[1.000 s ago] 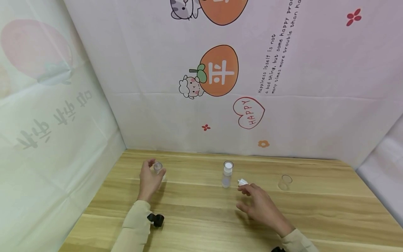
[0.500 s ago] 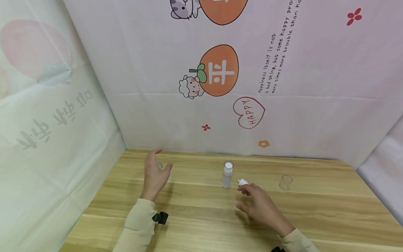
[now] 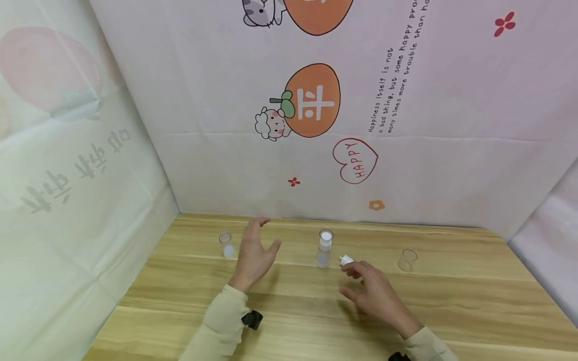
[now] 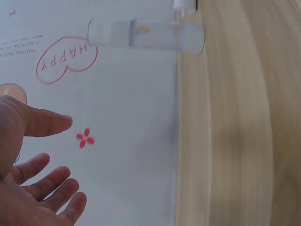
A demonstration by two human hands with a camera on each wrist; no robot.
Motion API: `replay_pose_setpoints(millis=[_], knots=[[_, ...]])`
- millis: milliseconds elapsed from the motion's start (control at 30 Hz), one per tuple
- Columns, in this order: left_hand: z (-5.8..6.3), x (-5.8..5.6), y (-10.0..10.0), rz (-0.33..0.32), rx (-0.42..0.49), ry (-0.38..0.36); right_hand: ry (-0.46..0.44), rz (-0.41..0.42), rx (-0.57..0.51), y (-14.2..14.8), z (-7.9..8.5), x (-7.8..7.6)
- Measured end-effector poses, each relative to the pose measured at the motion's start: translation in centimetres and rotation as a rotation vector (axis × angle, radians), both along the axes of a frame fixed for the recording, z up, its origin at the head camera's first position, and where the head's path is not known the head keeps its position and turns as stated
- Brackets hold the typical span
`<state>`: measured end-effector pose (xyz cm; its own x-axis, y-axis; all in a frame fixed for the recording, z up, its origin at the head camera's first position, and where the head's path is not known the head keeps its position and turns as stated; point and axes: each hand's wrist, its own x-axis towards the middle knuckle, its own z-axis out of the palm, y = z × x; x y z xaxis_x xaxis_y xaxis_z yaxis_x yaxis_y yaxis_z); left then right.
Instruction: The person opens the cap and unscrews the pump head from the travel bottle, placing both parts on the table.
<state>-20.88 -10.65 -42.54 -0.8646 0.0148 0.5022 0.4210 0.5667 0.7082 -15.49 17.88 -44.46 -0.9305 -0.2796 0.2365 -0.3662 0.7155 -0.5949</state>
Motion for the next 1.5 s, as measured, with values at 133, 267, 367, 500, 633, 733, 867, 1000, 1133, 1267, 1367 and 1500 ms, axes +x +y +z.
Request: replay_pose_setpoints(millis=[133, 267, 367, 500, 633, 733, 867, 1000, 1133, 1267, 1367, 1500], knots=[[-0.6, 0.0, 1.7, -0.056, 0.018, -0.066, 0.0, -0.008, -0.016, 0.0, 0.1, -0.1], [-1.2, -0.2, 3.2, -0.125, 0.055, -0.125, -0.005, -0.018, -0.035, -0.1, 0.2, -0.3], [-1.8, -0.3, 4.2, -0.182, 0.084, -0.182, -0.006, -0.026, -0.049, -0.1, 0.2, -0.4], [-2.6, -0.4, 5.5, -0.243, 0.102, -0.261, 0.001, -0.031, -0.058, -0.2, 0.2, -0.4], [-3.5, -0.6, 6.7, -0.272, 0.102, -0.291, 0.014, -0.026, -0.059, -0.2, 0.2, -0.4], [-4.0, -0.7, 7.4, -0.283, 0.119, -0.302, 0.017, -0.024, -0.059, -0.2, 0.2, -0.4], [-4.4, -0.8, 8.2, -0.277, 0.148, -0.321, 0.009, -0.027, -0.062, -0.2, 0.2, -0.5], [-4.7, -1.1, 8.7, -0.262, 0.166, -0.331, -0.007, -0.036, -0.064, -0.3, 0.3, -0.6], [-4.9, -1.4, 9.2, -0.252, 0.184, -0.338, -0.02, -0.043, -0.06, -0.4, 0.3, -0.6], [-5.2, -1.6, 9.5, -0.247, 0.197, -0.32, -0.019, -0.043, -0.058, -0.3, 0.3, -0.6], [-5.3, -1.8, 9.6, -0.236, 0.204, -0.312, -0.016, -0.042, -0.059, -0.2, 0.3, -0.6], [-5.4, -1.8, 9.8, -0.228, 0.226, -0.323, -0.018, -0.048, -0.064, -0.2, 0.4, -0.6]])
